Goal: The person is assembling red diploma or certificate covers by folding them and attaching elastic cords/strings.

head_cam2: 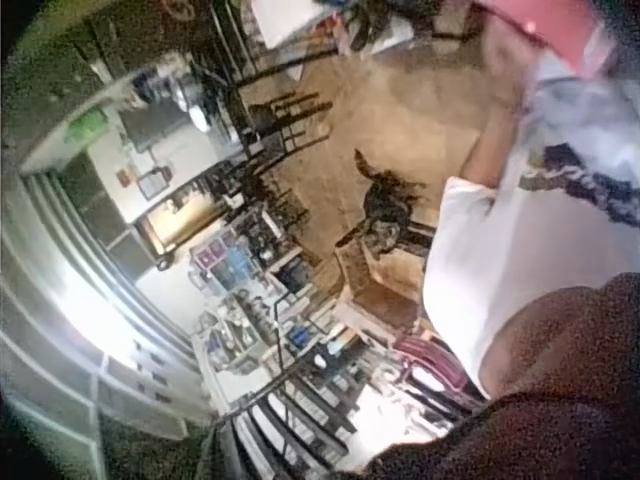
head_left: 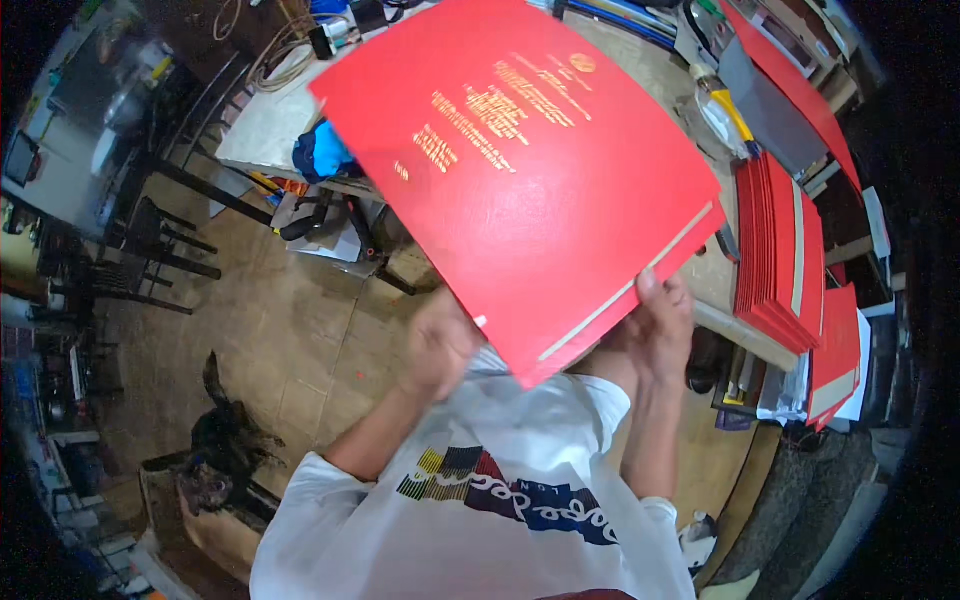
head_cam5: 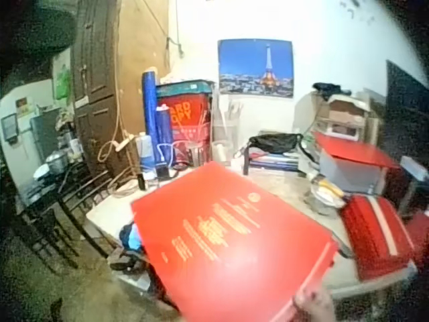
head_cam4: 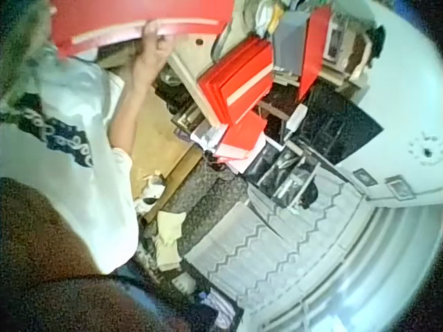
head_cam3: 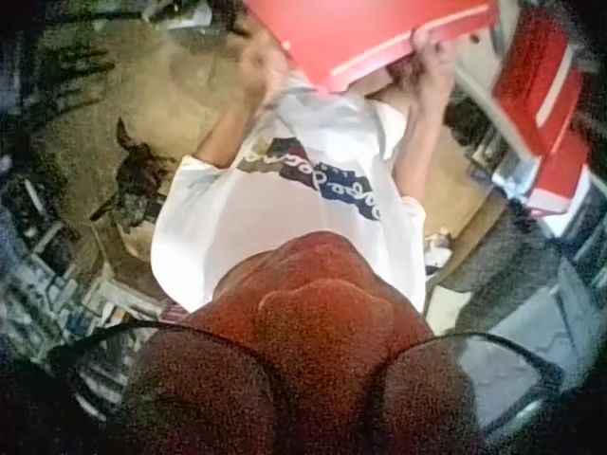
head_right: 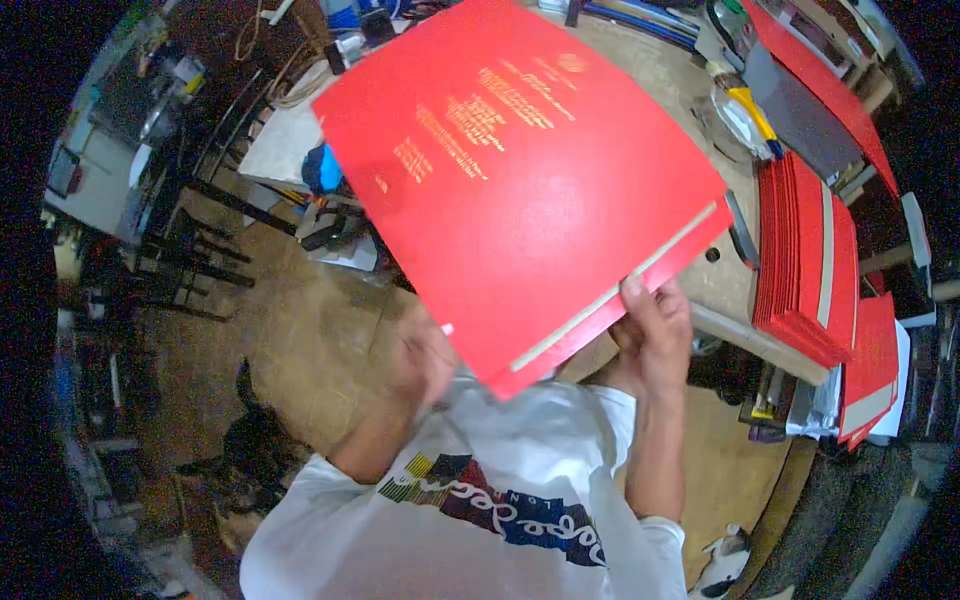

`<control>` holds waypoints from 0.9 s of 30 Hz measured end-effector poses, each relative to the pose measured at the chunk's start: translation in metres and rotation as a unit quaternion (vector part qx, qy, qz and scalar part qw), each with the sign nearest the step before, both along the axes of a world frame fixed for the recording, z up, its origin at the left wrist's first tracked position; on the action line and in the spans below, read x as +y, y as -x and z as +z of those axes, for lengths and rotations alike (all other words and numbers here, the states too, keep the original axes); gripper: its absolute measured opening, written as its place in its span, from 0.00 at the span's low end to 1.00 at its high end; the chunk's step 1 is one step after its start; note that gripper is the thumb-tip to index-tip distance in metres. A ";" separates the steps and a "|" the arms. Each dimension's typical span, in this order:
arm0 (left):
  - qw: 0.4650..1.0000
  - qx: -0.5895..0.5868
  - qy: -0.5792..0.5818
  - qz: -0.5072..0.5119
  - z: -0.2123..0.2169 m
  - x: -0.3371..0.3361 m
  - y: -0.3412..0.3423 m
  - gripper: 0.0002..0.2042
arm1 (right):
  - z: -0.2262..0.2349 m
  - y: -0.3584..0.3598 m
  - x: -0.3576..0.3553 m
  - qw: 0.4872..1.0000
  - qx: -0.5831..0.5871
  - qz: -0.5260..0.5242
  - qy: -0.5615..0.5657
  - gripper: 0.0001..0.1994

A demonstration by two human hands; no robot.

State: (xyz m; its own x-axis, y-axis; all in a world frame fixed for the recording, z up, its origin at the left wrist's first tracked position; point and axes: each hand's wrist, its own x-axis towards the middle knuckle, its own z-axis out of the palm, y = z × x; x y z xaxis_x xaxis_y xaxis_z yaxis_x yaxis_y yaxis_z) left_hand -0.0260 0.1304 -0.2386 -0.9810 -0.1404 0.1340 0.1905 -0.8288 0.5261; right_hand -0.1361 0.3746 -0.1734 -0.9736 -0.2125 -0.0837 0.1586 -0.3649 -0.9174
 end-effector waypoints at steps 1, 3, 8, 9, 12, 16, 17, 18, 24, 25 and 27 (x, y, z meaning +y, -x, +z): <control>0.997 0.001 -0.070 -0.027 0.008 -0.020 0.006 0.22 | 0.002 0.009 0.005 1.000 -0.003 -0.008 -0.003 0.13; 0.991 0.008 -0.108 -0.084 0.000 -0.061 0.026 0.19 | 0.011 0.028 0.007 0.997 0.039 0.039 -0.053 0.12; 0.987 -0.141 0.075 0.024 0.005 -0.048 0.034 0.18 | 0.040 0.055 -0.001 0.964 0.054 0.027 -0.257 0.14; 0.987 -0.136 0.079 0.015 0.006 -0.042 0.033 0.19 | 0.042 0.058 0.007 0.932 0.110 -0.006 -0.345 0.16; 0.985 -0.145 0.089 0.033 0.010 -0.015 0.040 0.18 | 0.057 0.047 0.019 0.880 0.162 -0.074 -0.440 0.17; 0.967 -0.186 0.151 0.083 0.023 0.014 0.054 0.16 | 0.087 0.007 0.031 0.867 0.182 -0.063 -0.461 0.14; 0.958 -0.200 0.179 0.097 0.026 0.021 0.058 0.15 | 0.101 -0.006 0.020 0.865 0.225 0.005 -0.448 0.13; 0.949 -0.213 0.204 0.112 0.029 0.029 0.061 0.15 | 0.108 -0.017 0.011 0.857 0.268 0.076 -0.434 0.13; 0.894 -0.363 0.261 0.025 0.016 0.034 0.097 0.19 | 0.156 -0.071 0.009 0.877 0.396 0.083 -0.258 0.04; 0.890 -0.376 0.259 0.006 0.010 0.028 0.104 0.19 | 0.159 -0.071 0.007 0.876 0.380 0.094 -0.282 0.06; 0.879 -0.384 0.278 -0.042 0.015 0.020 0.120 0.19 | 0.165 -0.078 0.012 0.879 0.357 0.070 -0.307 0.06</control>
State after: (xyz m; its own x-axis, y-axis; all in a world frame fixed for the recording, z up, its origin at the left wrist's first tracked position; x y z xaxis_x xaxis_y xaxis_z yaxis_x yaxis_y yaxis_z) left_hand -0.1460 0.1500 -0.2232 -0.8156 -0.1857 -0.5479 -0.4479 -0.3968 0.8012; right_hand -0.0580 0.3870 -0.0085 -0.7919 -0.4631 0.3980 -0.5346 0.2108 -0.8184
